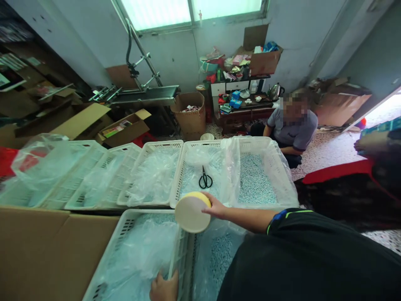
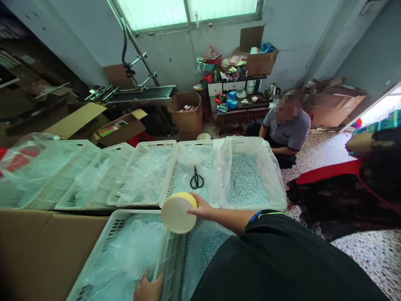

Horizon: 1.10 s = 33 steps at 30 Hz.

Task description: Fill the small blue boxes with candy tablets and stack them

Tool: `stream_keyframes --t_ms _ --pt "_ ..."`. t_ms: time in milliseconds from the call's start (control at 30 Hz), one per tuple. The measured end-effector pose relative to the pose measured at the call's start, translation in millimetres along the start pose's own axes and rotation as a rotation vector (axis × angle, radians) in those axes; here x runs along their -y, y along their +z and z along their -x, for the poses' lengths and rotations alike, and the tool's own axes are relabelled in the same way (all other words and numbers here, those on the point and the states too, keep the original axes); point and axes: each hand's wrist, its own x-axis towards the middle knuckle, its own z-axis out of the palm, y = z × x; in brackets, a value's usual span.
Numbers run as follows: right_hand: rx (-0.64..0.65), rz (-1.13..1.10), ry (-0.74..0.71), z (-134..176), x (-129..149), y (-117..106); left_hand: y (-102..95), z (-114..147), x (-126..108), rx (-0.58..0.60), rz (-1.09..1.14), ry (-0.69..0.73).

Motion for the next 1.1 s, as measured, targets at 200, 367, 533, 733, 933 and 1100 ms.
stream_keyframes --t_ms 200,367,533,733,933,1100 --pt "0.122 0.327 -0.065 101 -17 -12 -14.1 13 -16 -0.017 0.020 0.018" --pt "0.087 0.747 -0.060 219 -30 -51 -16.9 34 -26 -0.121 0.187 0.049" --pt "-0.179 0.781 0.070 352 -44 -98 -7.9 71 -25 -0.283 0.509 0.086" --pt "-0.382 0.789 0.221 442 -59 -139 100.3 201 -13 -0.127 0.932 0.152" --pt "-0.031 0.844 0.202 367 -89 -107 188.6 289 -34 0.184 1.126 0.274" --pt "0.530 0.925 0.008 283 -115 -81 165.1 255 -69 0.152 0.887 0.668"
